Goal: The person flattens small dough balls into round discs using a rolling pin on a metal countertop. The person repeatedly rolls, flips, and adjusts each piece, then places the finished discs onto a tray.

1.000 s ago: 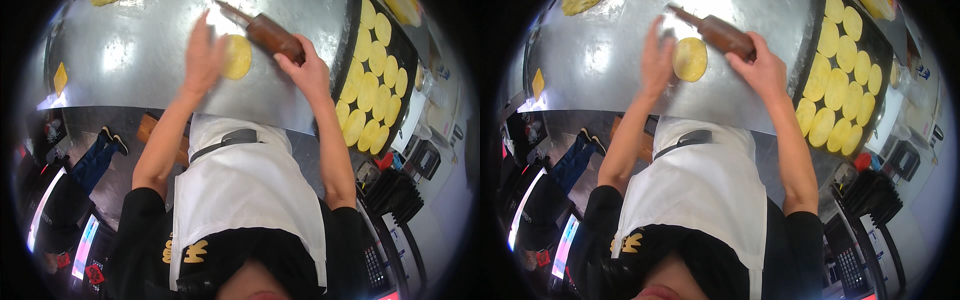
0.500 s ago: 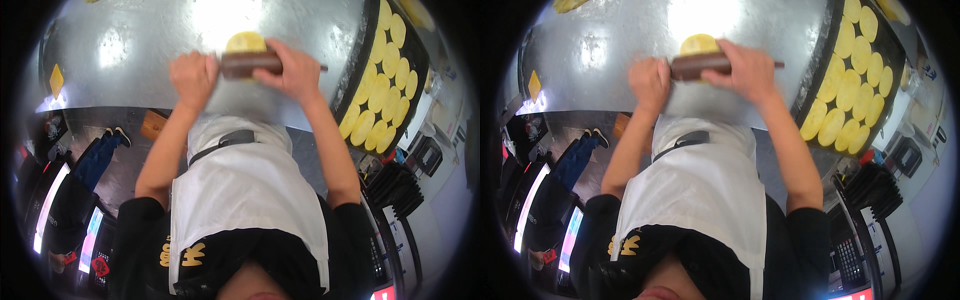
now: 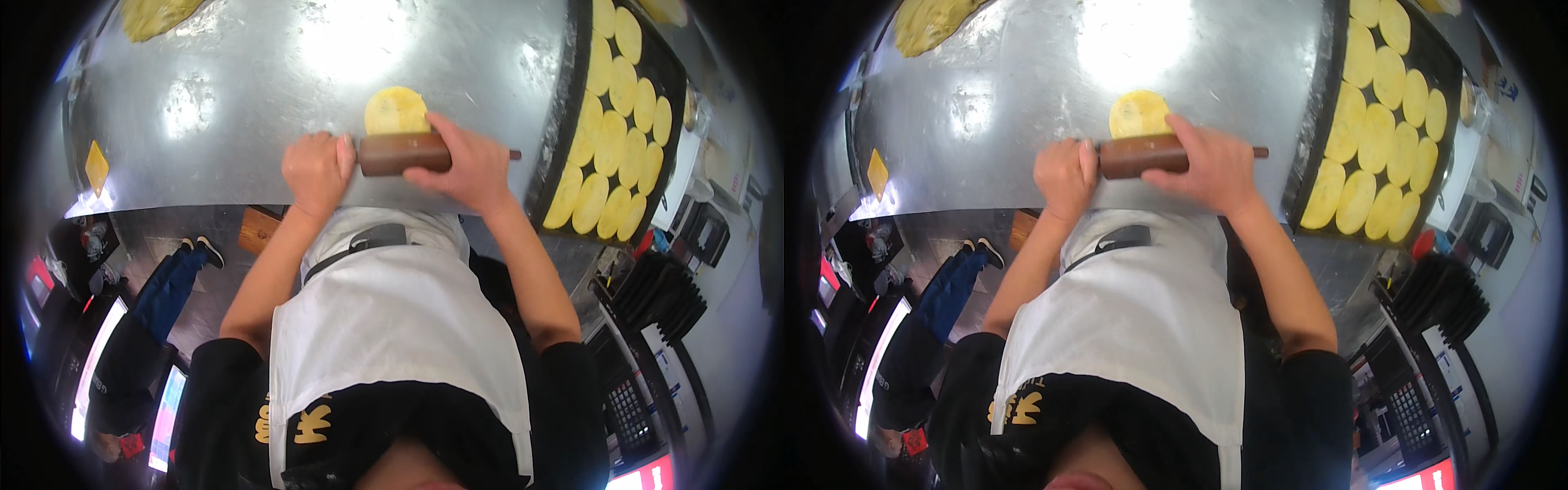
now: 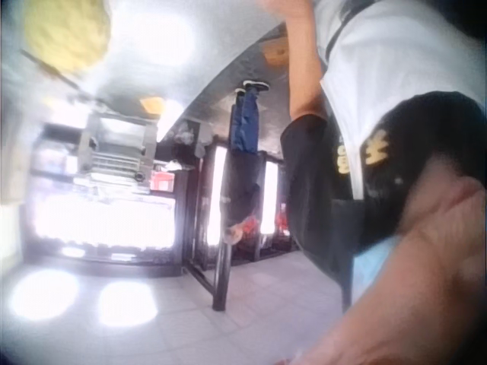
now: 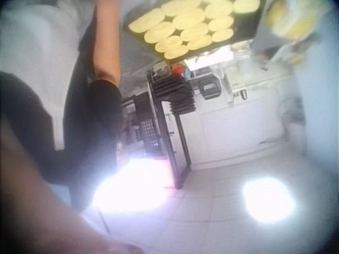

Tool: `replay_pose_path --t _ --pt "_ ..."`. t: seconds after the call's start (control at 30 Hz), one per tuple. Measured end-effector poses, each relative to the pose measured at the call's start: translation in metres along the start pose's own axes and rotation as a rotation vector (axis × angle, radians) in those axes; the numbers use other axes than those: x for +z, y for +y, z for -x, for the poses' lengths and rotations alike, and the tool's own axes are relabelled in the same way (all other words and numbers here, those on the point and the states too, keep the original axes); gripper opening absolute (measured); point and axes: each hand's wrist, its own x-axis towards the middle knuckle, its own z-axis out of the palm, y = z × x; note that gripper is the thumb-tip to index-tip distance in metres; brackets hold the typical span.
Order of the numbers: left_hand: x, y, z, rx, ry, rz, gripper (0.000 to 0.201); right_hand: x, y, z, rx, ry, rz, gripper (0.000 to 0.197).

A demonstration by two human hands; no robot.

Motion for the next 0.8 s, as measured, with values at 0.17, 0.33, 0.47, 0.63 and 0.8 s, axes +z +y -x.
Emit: replay_pose_path --t 0.17,0.33,0.47,0.63,0.8 --pt "-0.012 -0.007 -0.075 -0.314 -0.167 0.386 0.036 -0.016 0.026 -0.031 0.569 -0.074 -0.311 0.057" --pt "0.024 0.003 -0.099 -0.222 -0.195 0.589 0.050 -0.014 0.053 0.002 0.694 0.311 -0.334 0.060" --pt "0.026 0.025 -0.082 -0.061 -0.412 0.260 0.036 -0.004 0.040 0.015 0.669 0.406 -0.158 0.066" --pt "0.001 0.004 -0.060 -0.390 -0.516 0.503 0.040 0.006 0.029 0.022 0.688 0.378 -0.100 0.070" --pt "-0.032 -0.005 -0.036 -0.504 -0.408 0.623 0.045 0.006 0.013 0.026 0.665 0.332 -0.146 0.068"
